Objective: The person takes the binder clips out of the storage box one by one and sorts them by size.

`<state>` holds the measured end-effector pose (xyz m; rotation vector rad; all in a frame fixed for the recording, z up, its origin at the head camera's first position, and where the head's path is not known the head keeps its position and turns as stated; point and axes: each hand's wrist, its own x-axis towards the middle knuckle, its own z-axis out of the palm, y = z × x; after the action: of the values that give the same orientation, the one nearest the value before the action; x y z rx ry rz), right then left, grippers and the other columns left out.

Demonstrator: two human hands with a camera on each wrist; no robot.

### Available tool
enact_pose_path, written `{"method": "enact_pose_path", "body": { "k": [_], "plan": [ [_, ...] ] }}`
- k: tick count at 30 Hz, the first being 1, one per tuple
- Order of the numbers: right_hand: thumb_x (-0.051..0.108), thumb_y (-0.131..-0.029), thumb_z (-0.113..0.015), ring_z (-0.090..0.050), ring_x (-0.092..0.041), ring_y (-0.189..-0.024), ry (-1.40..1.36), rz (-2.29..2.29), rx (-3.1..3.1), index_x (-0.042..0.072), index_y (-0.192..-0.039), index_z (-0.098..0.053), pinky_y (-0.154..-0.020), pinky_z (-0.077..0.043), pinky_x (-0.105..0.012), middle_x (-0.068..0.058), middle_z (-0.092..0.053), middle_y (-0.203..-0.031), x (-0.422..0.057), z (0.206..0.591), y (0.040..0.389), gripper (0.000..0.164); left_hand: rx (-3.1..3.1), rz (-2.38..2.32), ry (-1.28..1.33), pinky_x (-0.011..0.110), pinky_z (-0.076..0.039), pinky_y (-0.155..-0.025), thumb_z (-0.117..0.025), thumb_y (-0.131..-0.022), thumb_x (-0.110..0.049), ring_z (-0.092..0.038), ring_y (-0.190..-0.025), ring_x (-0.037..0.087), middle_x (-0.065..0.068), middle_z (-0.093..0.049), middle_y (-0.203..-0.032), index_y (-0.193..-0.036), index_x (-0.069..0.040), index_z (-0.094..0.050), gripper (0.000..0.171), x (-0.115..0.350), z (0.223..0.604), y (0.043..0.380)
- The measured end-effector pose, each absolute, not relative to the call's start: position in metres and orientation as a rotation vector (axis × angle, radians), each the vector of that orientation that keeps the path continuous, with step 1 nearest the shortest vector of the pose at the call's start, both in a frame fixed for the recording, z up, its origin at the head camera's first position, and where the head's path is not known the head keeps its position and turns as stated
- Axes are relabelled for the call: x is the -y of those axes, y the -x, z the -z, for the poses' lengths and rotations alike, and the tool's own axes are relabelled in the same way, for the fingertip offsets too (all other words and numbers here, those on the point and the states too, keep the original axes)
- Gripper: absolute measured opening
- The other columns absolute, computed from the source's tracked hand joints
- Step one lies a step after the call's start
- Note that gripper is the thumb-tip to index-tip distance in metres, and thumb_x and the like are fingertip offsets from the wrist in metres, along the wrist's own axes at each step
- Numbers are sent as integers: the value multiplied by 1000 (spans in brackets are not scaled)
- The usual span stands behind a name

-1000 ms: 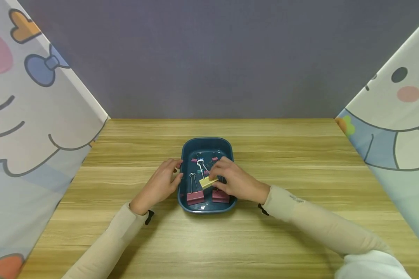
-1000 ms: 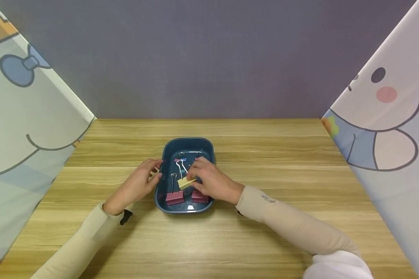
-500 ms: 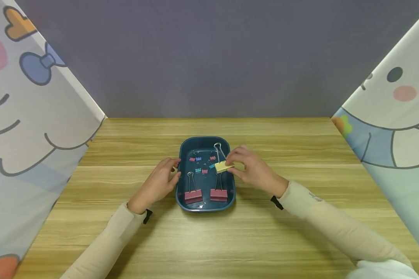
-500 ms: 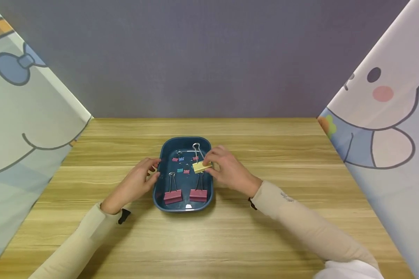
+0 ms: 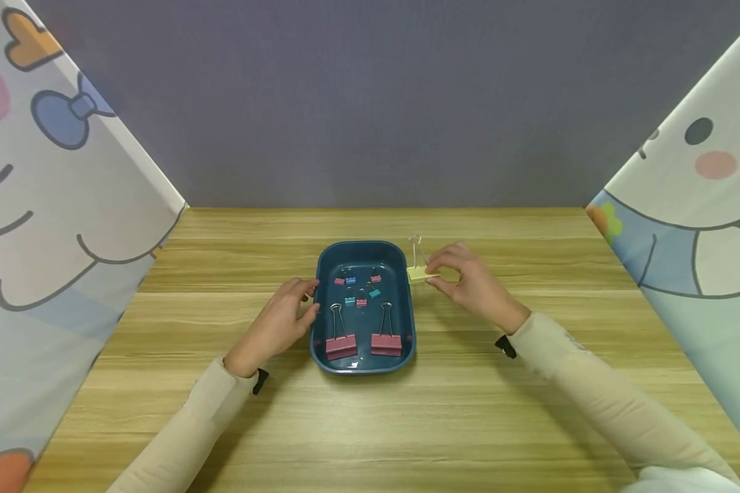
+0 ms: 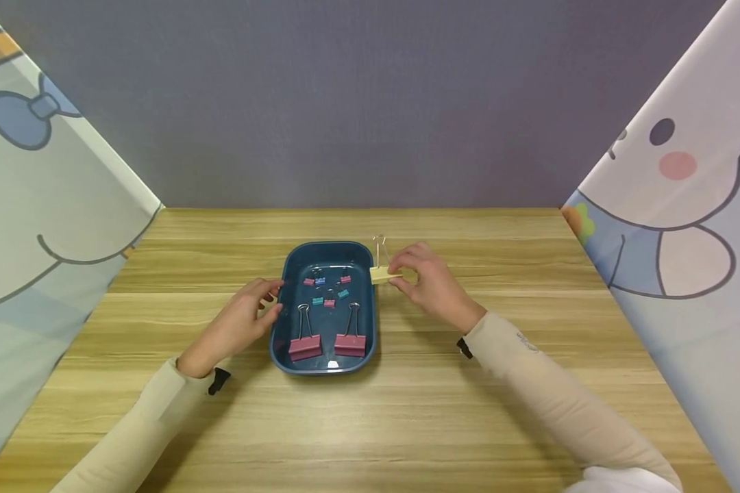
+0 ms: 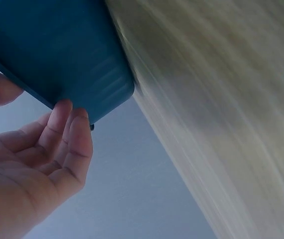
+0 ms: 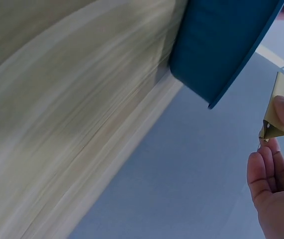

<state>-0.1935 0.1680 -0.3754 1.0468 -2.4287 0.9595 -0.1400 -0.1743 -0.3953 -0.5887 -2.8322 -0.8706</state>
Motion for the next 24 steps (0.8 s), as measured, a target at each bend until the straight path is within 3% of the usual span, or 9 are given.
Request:
{"method": "enact_pose_path", "body": {
  "k": [14, 20, 24],
  "plan": [
    [5, -76, -79, -52, -18, -93, -943, -882, 2533, 10, -86, -68, -77, -47, -37, 0, -64, -99, -184, 386, 208, 15, 2848, 905, 591, 35, -47, -71, -65, -88, -9, -51, -94, 24, 11, -57, -102, -125, 6, -54, 42, 176, 394, 143],
    [6, -77, -78, -53, -20, -86, -952, -900, 2572, 11, -83, -68, -66, -44, -35, -1, -65, -96, -183, 397, 216, 13, 2839, 903, 599, 35, -48, -72, -65, -87, -8, -52, -93, 24, 11, -57, -101, -125, 7, -54, 42, 176, 395, 143],
    [4, -75, -79, -54, -20, -85, -964, -906, 2584, 10, -83, -69, -68, -43, -34, -2, -66, -94, -182, 405, 223, 14, 2841, 906, 596, 36, -48, -73, -65, -87, -8, -52, -93, 24, 11, -57, -101, -125, 7, -54, 42, 175, 395, 144]
  ]
}}
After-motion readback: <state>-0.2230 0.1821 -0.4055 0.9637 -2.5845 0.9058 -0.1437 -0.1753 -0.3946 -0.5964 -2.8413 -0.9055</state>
